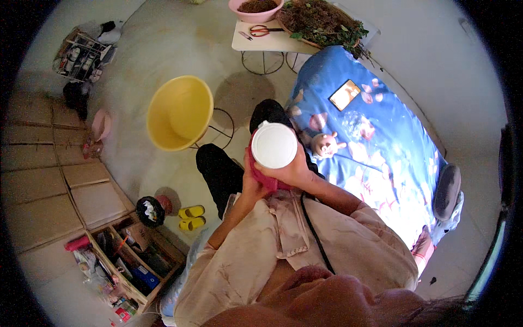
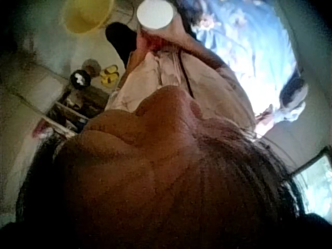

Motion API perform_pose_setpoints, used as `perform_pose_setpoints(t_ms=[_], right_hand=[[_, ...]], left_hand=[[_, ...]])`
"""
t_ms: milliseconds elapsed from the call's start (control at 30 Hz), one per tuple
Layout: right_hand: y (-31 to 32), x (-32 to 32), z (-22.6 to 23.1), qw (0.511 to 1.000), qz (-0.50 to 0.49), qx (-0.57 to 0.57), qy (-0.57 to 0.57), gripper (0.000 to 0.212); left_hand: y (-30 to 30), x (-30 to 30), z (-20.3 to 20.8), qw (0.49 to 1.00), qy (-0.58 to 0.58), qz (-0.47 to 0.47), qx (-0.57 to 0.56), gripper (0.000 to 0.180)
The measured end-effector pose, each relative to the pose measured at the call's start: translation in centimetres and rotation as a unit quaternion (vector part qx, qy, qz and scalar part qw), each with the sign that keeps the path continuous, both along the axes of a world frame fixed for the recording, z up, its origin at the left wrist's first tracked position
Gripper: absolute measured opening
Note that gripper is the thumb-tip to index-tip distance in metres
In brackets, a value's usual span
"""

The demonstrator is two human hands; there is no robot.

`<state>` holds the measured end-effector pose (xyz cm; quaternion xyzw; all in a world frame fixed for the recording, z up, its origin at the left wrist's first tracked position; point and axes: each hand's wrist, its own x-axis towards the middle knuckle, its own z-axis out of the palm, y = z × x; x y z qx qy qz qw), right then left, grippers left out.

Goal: The person wipes a small white jar and a pink cloth using the cloth and then picks up a pink bowl and a white cup from a bedside table.

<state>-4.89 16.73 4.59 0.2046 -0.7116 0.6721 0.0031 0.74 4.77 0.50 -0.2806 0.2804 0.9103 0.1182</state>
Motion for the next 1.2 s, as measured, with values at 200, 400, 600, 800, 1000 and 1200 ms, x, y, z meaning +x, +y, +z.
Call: perform_pose_setpoints(t_ms=[200, 400, 600, 800, 1000, 1200], right_hand=[[0.8, -1.0, -0.1, 0.997, -0.064, 0.025, 0.023, 0.081], [0.8, -0.1, -0.8, 0.998, -0.024, -0.019, -0.049, 0.075], [0.0, 0.3, -0.3, 0.999, -0.033, -0.009, -0.012, 0.082], [0.1, -1.2, -0.6, 0.997, -0.075, -0.013, 0.016, 0.082], [-0.2, -0.3, -0.3, 0.999, -0.022, -0.021, 0.015, 0.082], [-0.7, 0.0, 0.8, 0.999, 0.029, -0.016, 0.008, 0.08]], left_hand=[[-0.9, -0.1, -1.1, 0.914, 0.078, -0.163, -0.362, 0.057], [0.3, -0.6, -1.4, 0.996, 0.059, 0.009, -0.063, 0.052], [0.0, -0.3, -2.6, 0.999, -0.014, 0.021, -0.024, 0.053], [-0.4, 0.3, -2.8, 0.986, 0.027, -0.057, -0.155, 0.044], [-0.1, -0.6, 0.6, 0.999, 0.039, 0.011, -0.019, 0.046], [-0.7, 0.1, -2.7, 0.998, 0.047, 0.043, -0.022, 0.052]])
